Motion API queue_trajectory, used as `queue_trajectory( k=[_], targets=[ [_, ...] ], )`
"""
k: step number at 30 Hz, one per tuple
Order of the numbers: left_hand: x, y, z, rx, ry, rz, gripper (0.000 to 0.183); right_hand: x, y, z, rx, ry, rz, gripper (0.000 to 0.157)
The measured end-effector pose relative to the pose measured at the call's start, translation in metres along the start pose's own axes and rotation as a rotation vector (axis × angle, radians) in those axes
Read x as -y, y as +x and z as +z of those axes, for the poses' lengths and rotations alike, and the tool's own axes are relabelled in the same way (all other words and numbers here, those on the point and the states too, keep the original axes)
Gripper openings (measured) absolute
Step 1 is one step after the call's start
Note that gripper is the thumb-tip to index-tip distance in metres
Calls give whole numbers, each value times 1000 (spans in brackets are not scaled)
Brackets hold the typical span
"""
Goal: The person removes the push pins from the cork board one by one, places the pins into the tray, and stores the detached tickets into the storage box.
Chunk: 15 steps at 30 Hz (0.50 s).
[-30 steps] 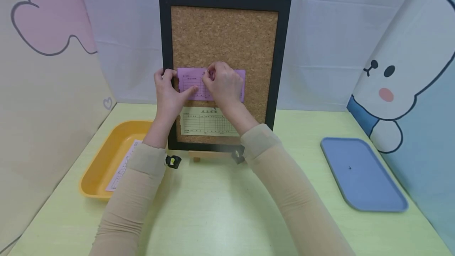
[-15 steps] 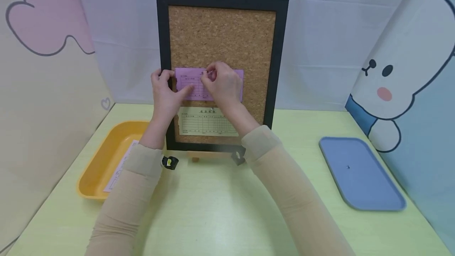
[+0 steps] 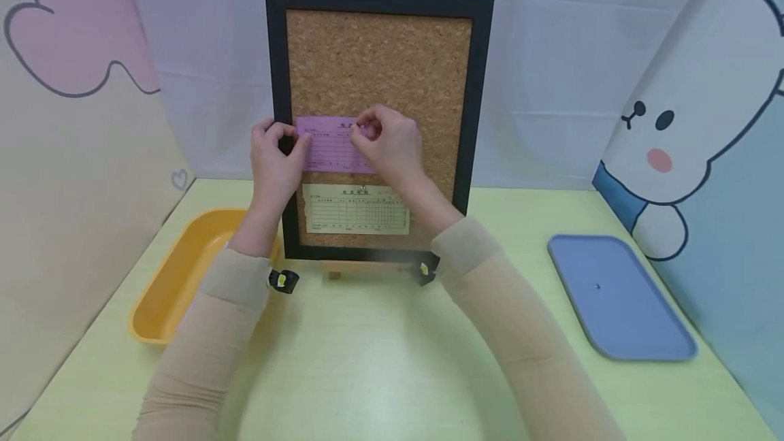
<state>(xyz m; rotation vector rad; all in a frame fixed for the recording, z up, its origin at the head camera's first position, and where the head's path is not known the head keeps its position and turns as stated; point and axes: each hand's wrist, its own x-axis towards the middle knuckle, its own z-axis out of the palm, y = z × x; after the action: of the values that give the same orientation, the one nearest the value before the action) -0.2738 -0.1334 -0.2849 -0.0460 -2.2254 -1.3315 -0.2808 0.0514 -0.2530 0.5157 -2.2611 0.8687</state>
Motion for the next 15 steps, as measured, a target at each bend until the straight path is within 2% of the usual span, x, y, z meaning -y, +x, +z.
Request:
queue_trajectory(
  k=[6,11,15],
  targets=[
    [-2,-2,-6,-54,-11,24,25,-1,-3,-24,32,84,-9,10],
    [-3,-3,-11,-86,-27,24,24,-6,-8,-43,84,96,-15,11],
    [-6,-4,-15,-97,-18,31,25,-9,-11,-60,94,104,-27,9]
  ],
)
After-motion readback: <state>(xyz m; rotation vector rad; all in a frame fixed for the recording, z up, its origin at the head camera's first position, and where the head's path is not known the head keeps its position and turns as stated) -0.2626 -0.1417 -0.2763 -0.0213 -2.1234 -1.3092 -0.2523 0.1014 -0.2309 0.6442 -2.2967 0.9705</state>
